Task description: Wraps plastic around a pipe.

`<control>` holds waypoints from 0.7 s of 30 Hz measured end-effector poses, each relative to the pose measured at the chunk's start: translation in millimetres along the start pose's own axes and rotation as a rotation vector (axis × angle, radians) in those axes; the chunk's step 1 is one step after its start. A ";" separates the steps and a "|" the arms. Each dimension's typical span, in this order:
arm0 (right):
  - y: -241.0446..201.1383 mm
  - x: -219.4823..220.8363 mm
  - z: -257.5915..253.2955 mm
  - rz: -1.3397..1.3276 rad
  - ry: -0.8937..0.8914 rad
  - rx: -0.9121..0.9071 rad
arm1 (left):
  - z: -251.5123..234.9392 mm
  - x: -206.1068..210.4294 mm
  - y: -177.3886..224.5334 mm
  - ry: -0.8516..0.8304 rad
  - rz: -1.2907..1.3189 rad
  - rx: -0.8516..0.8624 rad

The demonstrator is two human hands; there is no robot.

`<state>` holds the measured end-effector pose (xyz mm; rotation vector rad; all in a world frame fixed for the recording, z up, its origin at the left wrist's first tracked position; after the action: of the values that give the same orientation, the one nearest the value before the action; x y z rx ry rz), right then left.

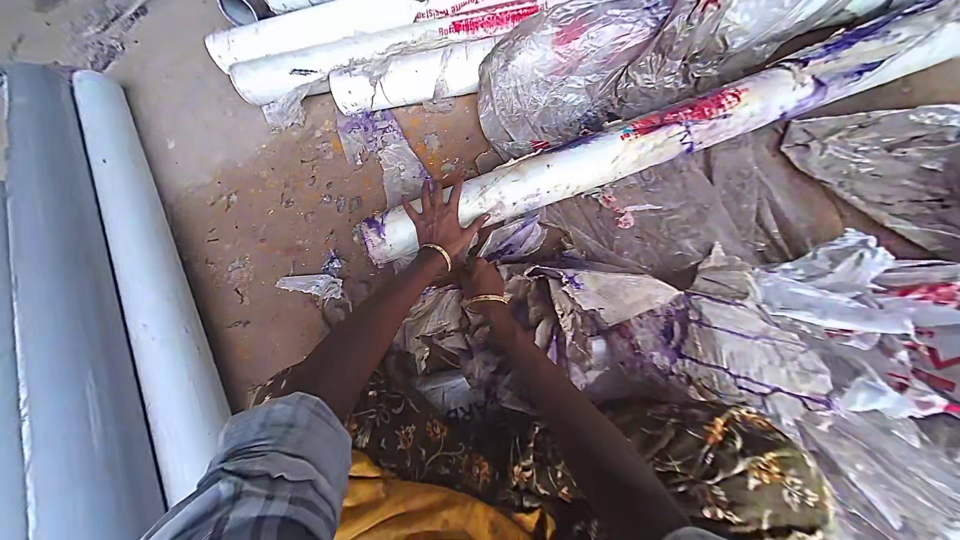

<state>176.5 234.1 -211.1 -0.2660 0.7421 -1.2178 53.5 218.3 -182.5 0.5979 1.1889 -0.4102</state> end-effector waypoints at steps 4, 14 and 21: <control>-10.5 1.1 13.1 0.050 -0.015 -0.083 | -50.6 -33.3 -18.3 -0.019 0.039 -0.138; 17.7 15.5 4.0 0.141 -0.029 -0.013 | -124.5 -77.7 -36.1 0.169 0.088 0.148; 15.5 16.8 -0.7 0.151 -0.084 0.034 | -44.5 -17.2 -15.2 -0.039 -0.111 0.135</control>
<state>190.3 224.3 -226.7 -0.2278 0.6565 -1.0687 6.1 234.3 -180.6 0.6390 1.1670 -0.5969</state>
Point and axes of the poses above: each hand's wrist, its own z-axis away from the middle knuckle, its own x-axis out of the palm, y = z × x, the point moved 7 cm from there along -z, towards the middle knuckle, and after that the axes turned 14 degrees about -y, right-handed, at the moved point
